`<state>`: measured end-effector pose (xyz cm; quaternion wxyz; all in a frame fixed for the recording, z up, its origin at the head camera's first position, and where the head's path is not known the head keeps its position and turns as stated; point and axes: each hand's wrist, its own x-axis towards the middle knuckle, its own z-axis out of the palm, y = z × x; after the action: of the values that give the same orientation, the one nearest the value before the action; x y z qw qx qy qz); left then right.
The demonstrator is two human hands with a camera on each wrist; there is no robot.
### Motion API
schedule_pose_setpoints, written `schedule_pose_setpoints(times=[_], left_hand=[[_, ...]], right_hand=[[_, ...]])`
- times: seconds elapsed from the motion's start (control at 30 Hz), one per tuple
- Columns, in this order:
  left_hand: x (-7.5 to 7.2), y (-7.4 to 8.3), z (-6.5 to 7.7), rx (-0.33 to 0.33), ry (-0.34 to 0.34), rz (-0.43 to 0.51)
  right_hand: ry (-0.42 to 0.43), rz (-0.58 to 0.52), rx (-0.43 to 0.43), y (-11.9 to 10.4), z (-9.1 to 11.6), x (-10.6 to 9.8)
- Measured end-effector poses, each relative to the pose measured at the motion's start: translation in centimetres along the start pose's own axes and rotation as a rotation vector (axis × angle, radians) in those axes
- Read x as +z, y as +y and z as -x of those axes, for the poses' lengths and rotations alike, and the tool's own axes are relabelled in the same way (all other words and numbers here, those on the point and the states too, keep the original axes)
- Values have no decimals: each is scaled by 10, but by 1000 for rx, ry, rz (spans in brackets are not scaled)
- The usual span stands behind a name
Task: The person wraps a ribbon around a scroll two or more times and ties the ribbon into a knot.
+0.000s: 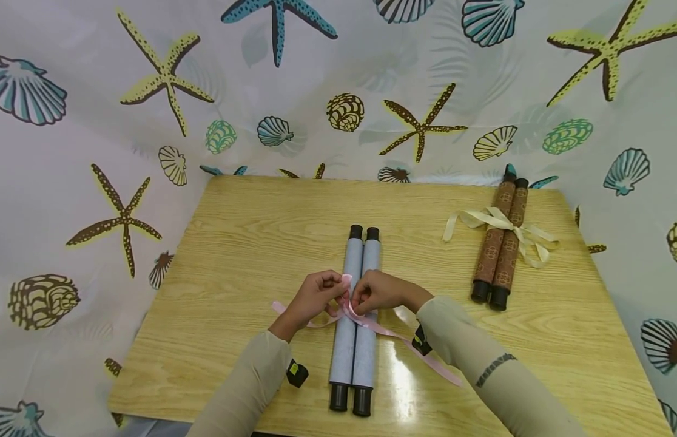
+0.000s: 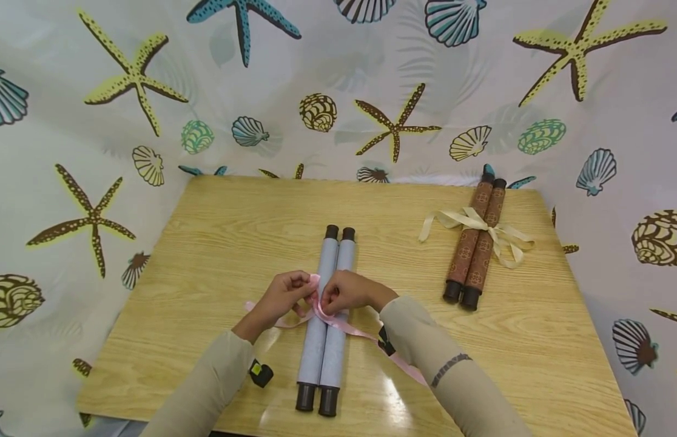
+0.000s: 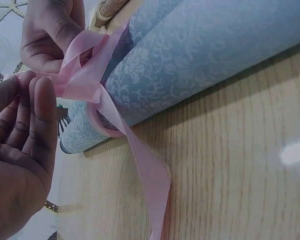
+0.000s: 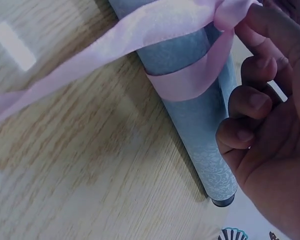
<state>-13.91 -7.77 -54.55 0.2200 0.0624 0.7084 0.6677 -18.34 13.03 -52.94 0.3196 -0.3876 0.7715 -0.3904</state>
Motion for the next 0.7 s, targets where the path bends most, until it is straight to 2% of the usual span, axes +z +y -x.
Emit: schedule_pose_setpoints(times=[0.43,0.7], left_hand=[[-1,-3,0,-10,5,18],[-9,-8,1,-44,70,8]], right_hand=[[6,34,37,2,2,3],[119,36,72,10,20,-9]])
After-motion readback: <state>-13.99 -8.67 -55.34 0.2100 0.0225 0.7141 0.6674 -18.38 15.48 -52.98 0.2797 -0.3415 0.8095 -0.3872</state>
